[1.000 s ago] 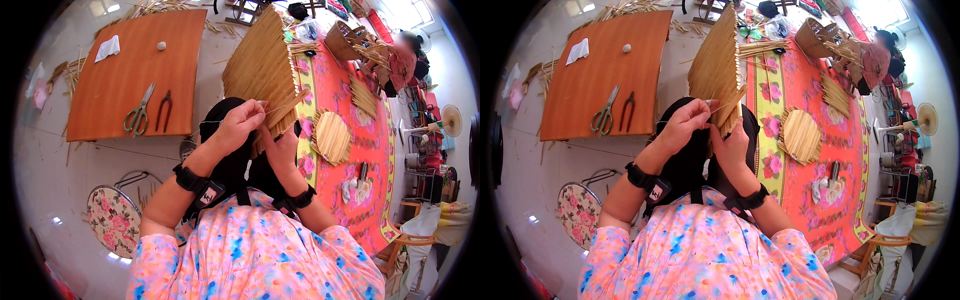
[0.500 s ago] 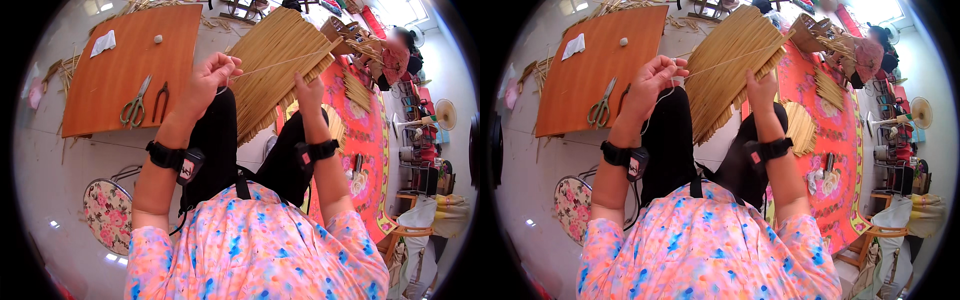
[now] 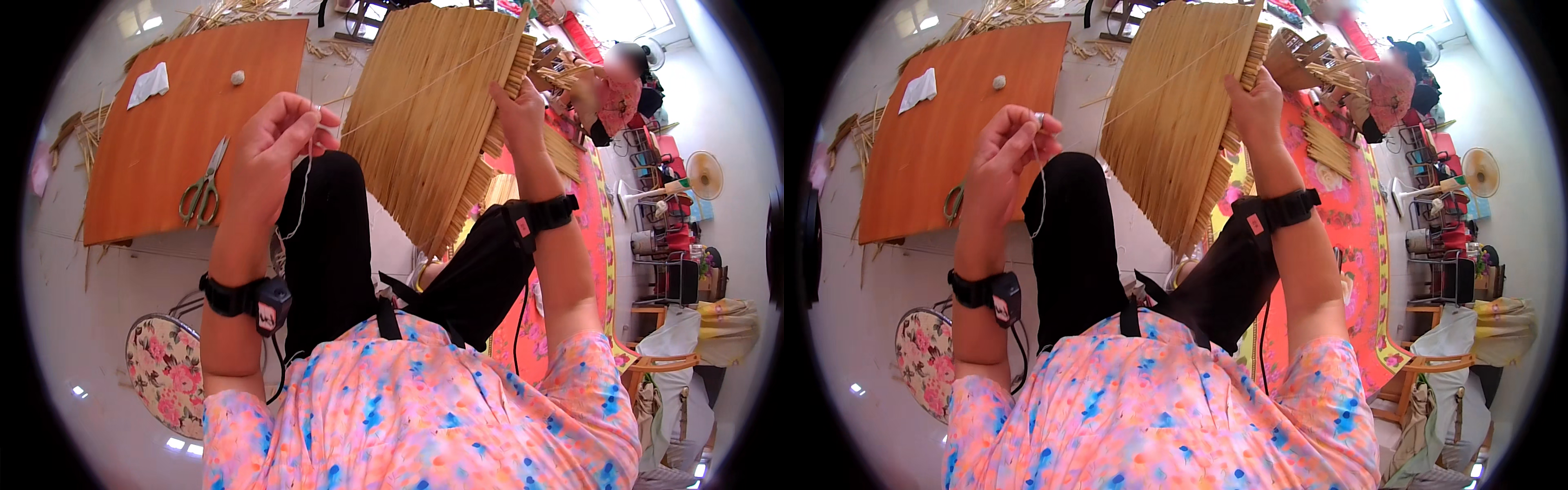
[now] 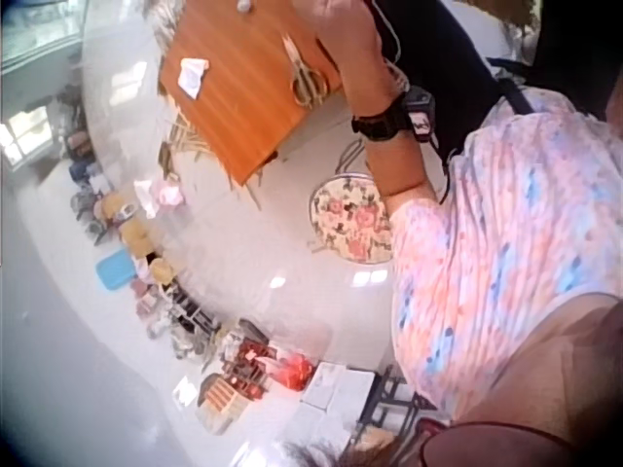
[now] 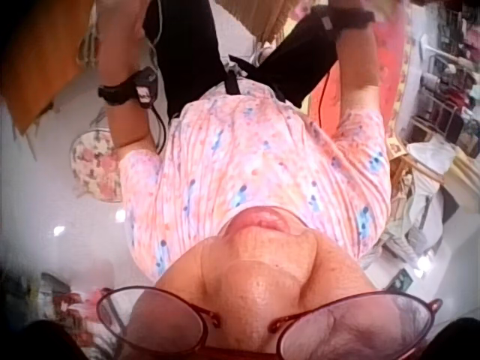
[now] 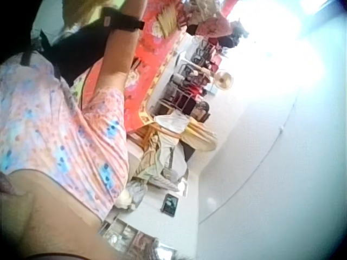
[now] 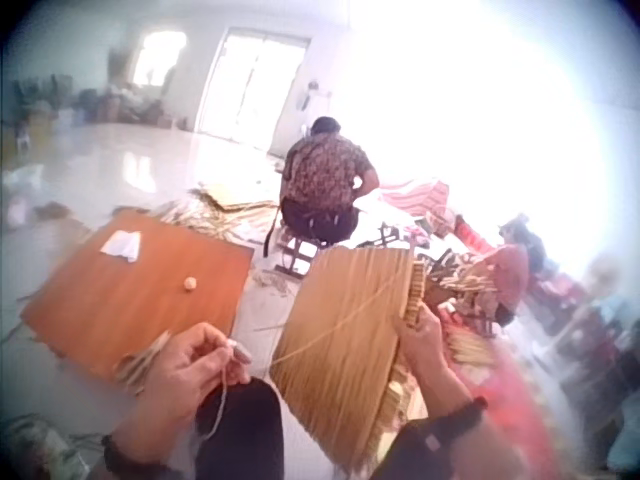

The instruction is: The person weaves a thin white string through the ends of a bundle of bamboo strips held in their hands. They use a needle to thread the string and pull it tight to secure the strips together. The person occasionally uses pliers to cut the string and scissors are visible on the table.

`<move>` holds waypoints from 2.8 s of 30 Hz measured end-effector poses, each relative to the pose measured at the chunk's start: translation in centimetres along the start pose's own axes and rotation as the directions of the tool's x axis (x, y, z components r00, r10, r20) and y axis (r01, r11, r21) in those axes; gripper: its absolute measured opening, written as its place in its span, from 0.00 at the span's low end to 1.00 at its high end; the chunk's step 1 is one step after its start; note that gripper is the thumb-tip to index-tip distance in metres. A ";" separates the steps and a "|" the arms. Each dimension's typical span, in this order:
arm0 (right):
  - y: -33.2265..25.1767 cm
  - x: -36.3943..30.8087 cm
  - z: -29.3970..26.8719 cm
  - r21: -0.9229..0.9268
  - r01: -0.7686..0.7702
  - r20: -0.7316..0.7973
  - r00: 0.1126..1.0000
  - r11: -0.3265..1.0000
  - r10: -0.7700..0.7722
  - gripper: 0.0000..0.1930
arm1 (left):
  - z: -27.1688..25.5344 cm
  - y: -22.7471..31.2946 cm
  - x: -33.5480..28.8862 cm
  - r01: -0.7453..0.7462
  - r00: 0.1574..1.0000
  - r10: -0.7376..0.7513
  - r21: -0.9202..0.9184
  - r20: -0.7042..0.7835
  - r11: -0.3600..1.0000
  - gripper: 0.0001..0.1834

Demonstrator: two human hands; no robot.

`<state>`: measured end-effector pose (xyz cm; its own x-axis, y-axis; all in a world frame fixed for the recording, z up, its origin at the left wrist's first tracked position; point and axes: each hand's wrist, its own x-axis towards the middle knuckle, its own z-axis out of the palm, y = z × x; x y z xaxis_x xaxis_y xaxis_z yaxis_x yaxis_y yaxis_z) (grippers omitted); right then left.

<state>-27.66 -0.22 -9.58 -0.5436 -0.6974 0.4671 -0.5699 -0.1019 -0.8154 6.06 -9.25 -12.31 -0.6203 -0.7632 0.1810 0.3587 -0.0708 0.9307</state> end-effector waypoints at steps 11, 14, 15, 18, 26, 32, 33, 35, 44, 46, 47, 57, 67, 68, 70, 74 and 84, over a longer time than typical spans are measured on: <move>-4.9 -2.3 -1.2 -0.096 0.059 0.043 0.998 0.994 -0.055 0.15 | 1.2 3.1 -1.9 -0.133 0.991 0.134 0.054 -0.016 0.990 0.06; -5.4 -5.3 -0.4 -0.014 0.000 0.039 0.999 1.000 0.001 0.16 | 1.6 3.4 -2.2 -0.108 0.994 0.108 0.069 0.003 0.992 0.05; -5.5 -6.4 0.0 0.031 -0.027 0.036 0.999 0.999 0.026 0.16 | 1.7 3.5 -2.3 -0.087 0.996 0.086 0.078 0.015 0.993 0.05; -5.2 -9.6 0.7 0.074 -0.128 0.068 0.990 0.989 0.123 0.16 | 2.2 3.3 -2.2 -0.080 0.996 0.075 0.126 0.049 0.989 0.04; -7.6 -14.5 1.3 0.151 -0.234 0.072 0.971 0.960 0.226 0.12 | 4.3 3.3 -0.9 -0.228 0.962 0.171 0.279 0.213 0.933 0.02; -5.3 -14.8 1.1 -0.011 -0.232 -0.082 0.970 0.973 0.231 0.11 | 4.8 2.3 1.0 -0.361 0.921 0.257 0.400 0.291 0.842 0.05; -4.8 -14.9 1.1 -0.035 -0.240 -0.094 0.967 0.970 0.236 0.14 | 5.0 2.4 1.4 -0.385 0.913 0.272 0.418 0.306 0.823 0.07; -4.4 -15.0 1.2 -0.033 -0.265 -0.126 0.958 0.964 0.259 0.18 | 5.1 2.2 2.2 -0.421 0.897 0.297 0.425 0.328 0.801 0.10; -7.3 -13.5 2.4 -0.223 -0.248 -0.189 0.960 0.943 0.208 0.16 | 6.0 0.6 5.0 -0.533 0.830 0.366 0.406 0.421 0.742 0.11; -8.5 -12.3 2.6 -0.185 -0.234 -0.217 0.957 0.955 0.193 0.18 | 6.3 0.3 5.5 -0.575 0.806 0.409 0.401 0.428 0.713 0.10; -8.8 -12.0 2.6 -0.161 -0.252 -0.214 0.953 0.954 0.215 0.20 | 6.3 0.2 5.7 -0.587 0.798 0.415 0.408 0.436 0.700 0.10; -8.4 -11.4 2.6 -0.252 -0.170 -0.278 0.956 0.953 0.097 0.15 | 7.4 0.3 7.2 -0.657 0.749 0.446 0.461 0.490 0.597 0.10; -9.0 -11.5 2.6 -0.265 -0.214 -0.307 0.943 0.940 0.128 0.14 | 7.3 0.0 8.1 -0.705 0.704 0.471 0.443 0.532 0.553 0.10; -8.8 -11.6 2.4 -0.298 -0.219 -0.307 0.944 0.929 0.124 0.13 | 7.3 0.0 8.1 -0.708 0.701 0.469 0.447 0.537 0.547 0.10; -9.0 -11.6 2.4 -0.283 -0.224 -0.289 0.947 0.932 0.140 0.13 | 7.5 0.3 8.1 -0.714 0.695 0.461 0.458 0.551 0.530 0.10; -9.4 -11.2 3.2 -0.178 -0.195 -0.300 0.944 0.965 0.135 0.13 | 7.6 0.5 8.1 -0.720 0.692 0.458 0.488 0.558 0.494 0.10; -9.3 -11.2 3.1 -0.174 -0.197 -0.333 0.934 0.965 0.131 0.11 | 7.7 0.4 8.4 -0.737 0.675 0.475 0.499 0.565 0.456 0.10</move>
<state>-14.31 6.33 -8.29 -0.7873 -0.4282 0.4436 -0.5501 0.1630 -0.8190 -4.39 -10.71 -7.93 -0.6424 -0.1863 0.7433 0.2728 0.8508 0.4490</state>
